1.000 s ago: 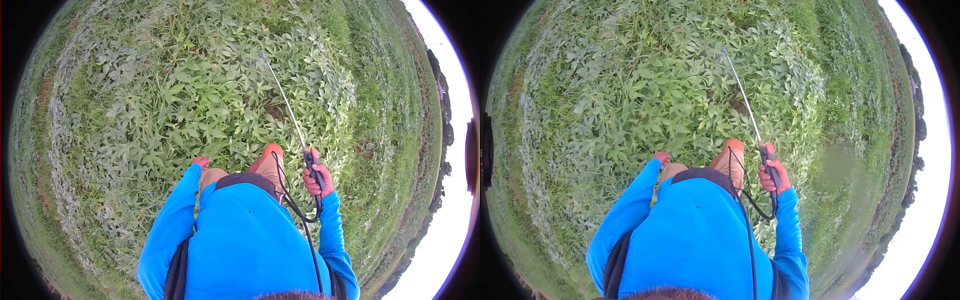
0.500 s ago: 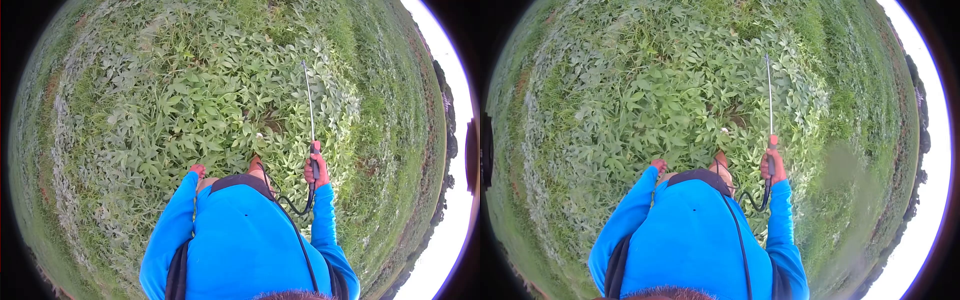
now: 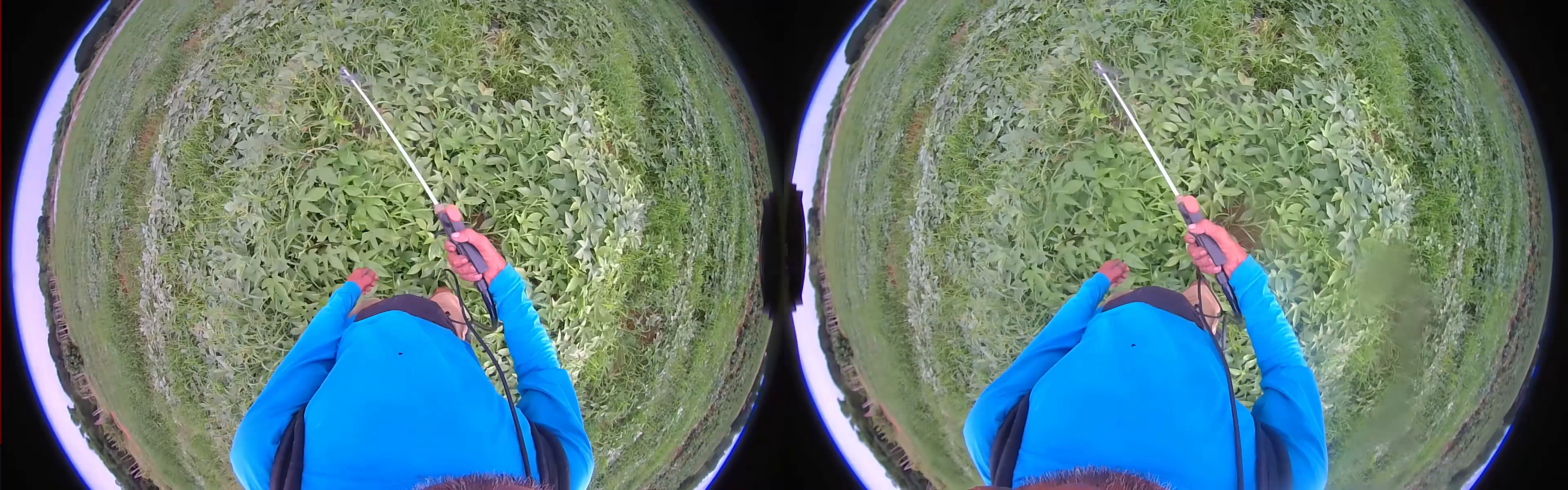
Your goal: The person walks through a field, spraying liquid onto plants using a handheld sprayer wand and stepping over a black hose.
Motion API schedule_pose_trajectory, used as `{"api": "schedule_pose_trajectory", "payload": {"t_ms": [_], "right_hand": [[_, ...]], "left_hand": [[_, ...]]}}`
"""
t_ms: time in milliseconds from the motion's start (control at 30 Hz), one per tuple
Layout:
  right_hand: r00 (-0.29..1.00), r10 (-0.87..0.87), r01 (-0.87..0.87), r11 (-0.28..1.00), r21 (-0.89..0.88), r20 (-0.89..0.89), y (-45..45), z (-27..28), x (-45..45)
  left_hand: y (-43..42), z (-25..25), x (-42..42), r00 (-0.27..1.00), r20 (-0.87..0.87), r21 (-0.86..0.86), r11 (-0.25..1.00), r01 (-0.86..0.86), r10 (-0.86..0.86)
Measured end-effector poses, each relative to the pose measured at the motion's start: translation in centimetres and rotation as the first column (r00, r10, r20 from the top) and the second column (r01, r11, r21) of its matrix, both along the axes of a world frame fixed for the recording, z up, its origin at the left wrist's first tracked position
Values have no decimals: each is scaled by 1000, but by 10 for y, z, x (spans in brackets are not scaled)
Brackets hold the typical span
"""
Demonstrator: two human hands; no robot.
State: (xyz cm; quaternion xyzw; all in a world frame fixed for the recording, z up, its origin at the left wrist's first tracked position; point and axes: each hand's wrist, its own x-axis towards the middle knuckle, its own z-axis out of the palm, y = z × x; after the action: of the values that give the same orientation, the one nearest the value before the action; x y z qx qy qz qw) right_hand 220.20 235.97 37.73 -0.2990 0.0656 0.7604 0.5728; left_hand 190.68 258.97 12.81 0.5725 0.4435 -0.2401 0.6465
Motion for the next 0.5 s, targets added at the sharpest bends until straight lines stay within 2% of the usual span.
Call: {"api": "schedule_pose_trajectory", "payload": {"t_ms": [67, 200, 233, 333, 500], "right_hand": [[998, 64, -62, 996, 62, -28, 35, -6, 10], [990, 113, -127, 976, 180, 84, 100, -1, 22], [993, 95, -107, 977, 183, 76, 112, -1, 24], [997, 63, -73, 972, 225, 49, 140, 2, 24], [981, -156, 142, 982, 124, 115, 150, -5, 16]], "left_hand": [[9, 7, 2, 999, -2, 32, 998, 45, -45], [19, 20, -12, 996, -68, 64, 997, -48, 52], [22, 21, -21, 992, -72, 63, 993, -99, 103], [27, 27, -42, 981, -175, 109, 992, -69, 87], [27, 24, -88, 974, -197, 82, 992, -97, 111]]}}
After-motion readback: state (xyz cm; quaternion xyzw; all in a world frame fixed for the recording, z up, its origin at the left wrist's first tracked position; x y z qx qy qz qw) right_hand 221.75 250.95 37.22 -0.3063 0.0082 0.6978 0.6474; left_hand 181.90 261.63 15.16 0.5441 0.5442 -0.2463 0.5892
